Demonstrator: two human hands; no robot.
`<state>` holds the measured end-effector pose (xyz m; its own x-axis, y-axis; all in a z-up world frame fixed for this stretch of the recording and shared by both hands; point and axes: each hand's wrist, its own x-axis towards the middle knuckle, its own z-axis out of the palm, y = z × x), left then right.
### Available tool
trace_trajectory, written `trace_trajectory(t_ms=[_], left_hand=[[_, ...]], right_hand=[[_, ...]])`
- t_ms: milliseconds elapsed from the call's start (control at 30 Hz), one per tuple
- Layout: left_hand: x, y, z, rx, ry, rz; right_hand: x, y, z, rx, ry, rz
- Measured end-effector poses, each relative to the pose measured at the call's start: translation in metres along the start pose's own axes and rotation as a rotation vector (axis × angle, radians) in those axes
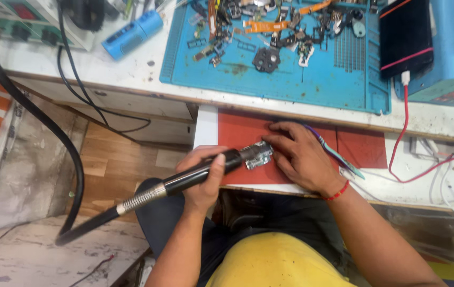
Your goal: The person uses a hot air gun to apply heat to a small circuit board placed on a red mat. They hold the board steady with one hand while directing the hot air nozzle with the other, focusing on specific components on the board.
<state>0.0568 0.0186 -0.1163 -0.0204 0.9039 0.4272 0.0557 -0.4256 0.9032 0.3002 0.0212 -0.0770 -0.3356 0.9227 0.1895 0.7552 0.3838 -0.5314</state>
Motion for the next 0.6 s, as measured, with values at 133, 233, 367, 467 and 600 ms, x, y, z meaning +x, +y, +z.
trace_trajectory(t_ms=[133,233,367,467,600], left_hand=[[0.0012,-0.0003,0.0016,-0.041,-0.009,-0.046],[-0.0008,-0.0020,0.0022,-0.075,0.041,-0.073],[0.0005,-0.0036,0.0019,-0.077,-0.035,-0.036],[-0.0002,-0.0029,0.0016,-0.038,0.055,-0.075],[-0.0001,-0.0041,0.0029,-0.042,-0.067,0.020]], right_hand=[[0.0008,-0.0010,-0.0004,0.020,0.001,0.027],[0.0001,-0.0006,0.0014,0.028,0.000,0.043],[-0.0007,0.0010,0.0014,0.029,0.002,0.063],[-0.0002,0.0003,0.0021,0.038,-0.003,0.061],[-0.0010,0.0002,0.0021,0.047,0.015,0.047]])
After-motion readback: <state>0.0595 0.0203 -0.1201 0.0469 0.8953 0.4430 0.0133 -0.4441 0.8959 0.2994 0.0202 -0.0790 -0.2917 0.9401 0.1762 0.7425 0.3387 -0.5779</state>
